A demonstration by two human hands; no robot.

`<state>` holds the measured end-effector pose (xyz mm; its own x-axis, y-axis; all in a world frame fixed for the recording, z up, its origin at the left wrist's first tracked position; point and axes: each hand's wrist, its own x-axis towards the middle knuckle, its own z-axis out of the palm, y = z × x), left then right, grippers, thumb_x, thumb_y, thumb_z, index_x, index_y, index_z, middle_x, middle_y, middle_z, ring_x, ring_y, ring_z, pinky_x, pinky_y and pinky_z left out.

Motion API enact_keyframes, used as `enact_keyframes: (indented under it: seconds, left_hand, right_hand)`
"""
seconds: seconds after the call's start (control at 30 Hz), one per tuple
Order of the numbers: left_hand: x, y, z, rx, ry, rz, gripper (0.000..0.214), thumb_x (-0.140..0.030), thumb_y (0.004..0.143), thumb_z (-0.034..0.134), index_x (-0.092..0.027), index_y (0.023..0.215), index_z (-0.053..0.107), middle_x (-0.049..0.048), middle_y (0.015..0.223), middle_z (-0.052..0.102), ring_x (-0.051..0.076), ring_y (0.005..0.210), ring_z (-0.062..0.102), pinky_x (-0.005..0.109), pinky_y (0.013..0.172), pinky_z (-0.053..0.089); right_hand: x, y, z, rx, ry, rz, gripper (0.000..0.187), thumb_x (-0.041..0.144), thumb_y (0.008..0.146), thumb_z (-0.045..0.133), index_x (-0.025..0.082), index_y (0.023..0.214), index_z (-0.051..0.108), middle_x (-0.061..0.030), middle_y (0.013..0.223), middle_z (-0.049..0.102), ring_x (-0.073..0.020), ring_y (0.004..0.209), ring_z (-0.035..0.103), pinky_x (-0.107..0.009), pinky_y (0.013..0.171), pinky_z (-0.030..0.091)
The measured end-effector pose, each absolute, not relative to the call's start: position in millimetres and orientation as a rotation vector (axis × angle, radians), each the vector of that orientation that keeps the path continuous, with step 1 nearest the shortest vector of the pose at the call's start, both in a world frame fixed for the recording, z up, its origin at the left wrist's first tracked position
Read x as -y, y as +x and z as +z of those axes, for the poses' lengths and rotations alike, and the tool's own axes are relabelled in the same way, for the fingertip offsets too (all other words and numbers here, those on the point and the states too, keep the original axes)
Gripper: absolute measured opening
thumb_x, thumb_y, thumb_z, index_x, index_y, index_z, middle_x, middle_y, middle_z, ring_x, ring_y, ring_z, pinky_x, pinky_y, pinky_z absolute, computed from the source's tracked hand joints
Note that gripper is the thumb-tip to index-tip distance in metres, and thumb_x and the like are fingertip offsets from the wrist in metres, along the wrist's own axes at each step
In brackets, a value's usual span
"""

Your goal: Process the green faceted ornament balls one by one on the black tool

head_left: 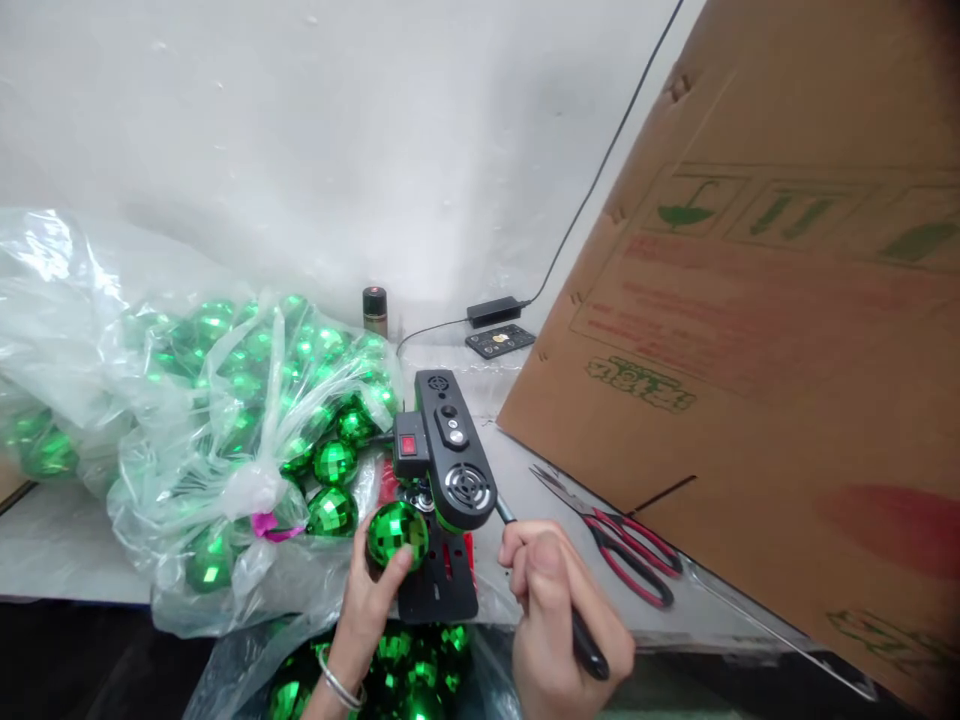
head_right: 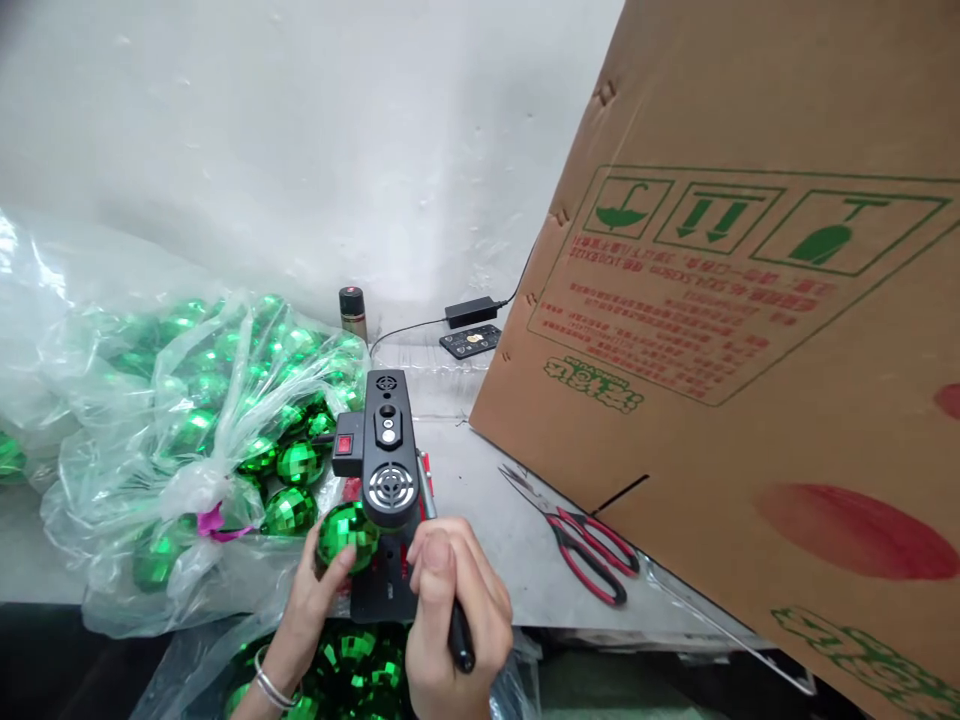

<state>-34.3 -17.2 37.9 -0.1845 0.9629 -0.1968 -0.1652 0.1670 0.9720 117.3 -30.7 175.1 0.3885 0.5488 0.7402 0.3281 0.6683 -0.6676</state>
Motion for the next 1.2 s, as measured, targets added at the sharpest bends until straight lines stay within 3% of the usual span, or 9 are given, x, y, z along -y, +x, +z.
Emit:
enact_keyframes:
  seconds: [0.13,0.33,0.53,0.77,1.0,1.2]
  left_hand:
    - [11.4,-28.1,14.0,-1.471,1.306,1.212,0.089,-0.058,0.08,0.088,-0.02,0.154,0.059,0.0215,0.162,0.068,0.046,0.156,0.061,0.068,0.133,0.045]
    - [13.0,-23.9,3.4,-1.486,1.651,1.159,0.076,-0.042,0.082,0.086,-0.02,0.151,0.061,0.0208,0.149,0.076,0.045,0.143,0.072,0.068,0.122,0.056]
    - [8.4,-22.4,5.6,-1.501,1.692,1.182,0.076,-0.038,0.081,0.087,-0.019,0.149,0.062,0.0191,0.142,0.077,0.043,0.137,0.074,0.066,0.118,0.059]
    - [4.9,-34.6,19.6,-1.402,1.64,1.054,0.076,-0.042,0.077,0.089,-0.023,0.146,0.066,0.0179,0.141,0.079,0.045,0.137,0.074,0.069,0.121,0.055]
    - [-13.1,-53.4,30.7,-1.426,1.267,1.008,0.079,-0.07,0.089,0.074,-0.018,0.147,0.06,0.02,0.15,0.075,0.04,0.143,0.071,0.058,0.124,0.055]
    - [-9.6,-53.3,38.1,-1.406,1.349,0.971,0.077,-0.065,0.085,0.08,-0.021,0.146,0.062,0.0186,0.151,0.076,0.041,0.143,0.072,0.059,0.125,0.053]
  right_hand:
    - [31.4,117.8,171.6,1.223,-0.882,0.166,0.041,0.011,0.115,0.051,0.022,0.075,0.053,0.0031,0.068,0.054,-0.0114,0.064,0.06,-0.024,0.056,0.041]
    - [32.8,119.7,166.5,1.231,-0.875,0.154,0.04,0.011,0.114,0.051,0.022,0.076,0.055,0.0028,0.068,0.055,-0.0115,0.062,0.059,-0.024,0.054,0.041]
    - [34.3,120.7,162.9,1.246,-0.876,0.15,0.038,0.008,0.113,0.05,0.021,0.078,0.056,0.0023,0.071,0.058,-0.0105,0.061,0.059,-0.025,0.054,0.041]
    - [34.6,121.4,163.9,1.257,-0.872,0.138,0.037,0.006,0.114,0.048,0.022,0.08,0.054,0.0031,0.072,0.056,-0.0096,0.063,0.059,-0.025,0.057,0.043]
    - [35.4,120.1,164.3,1.261,-0.887,0.131,0.039,0.007,0.113,0.049,0.022,0.076,0.054,0.0025,0.068,0.054,-0.0127,0.063,0.061,-0.026,0.054,0.041]
    - [34.8,120.5,164.1,1.263,-0.885,0.119,0.038,0.007,0.113,0.049,0.022,0.078,0.055,0.0021,0.069,0.056,-0.0123,0.062,0.061,-0.025,0.053,0.042]
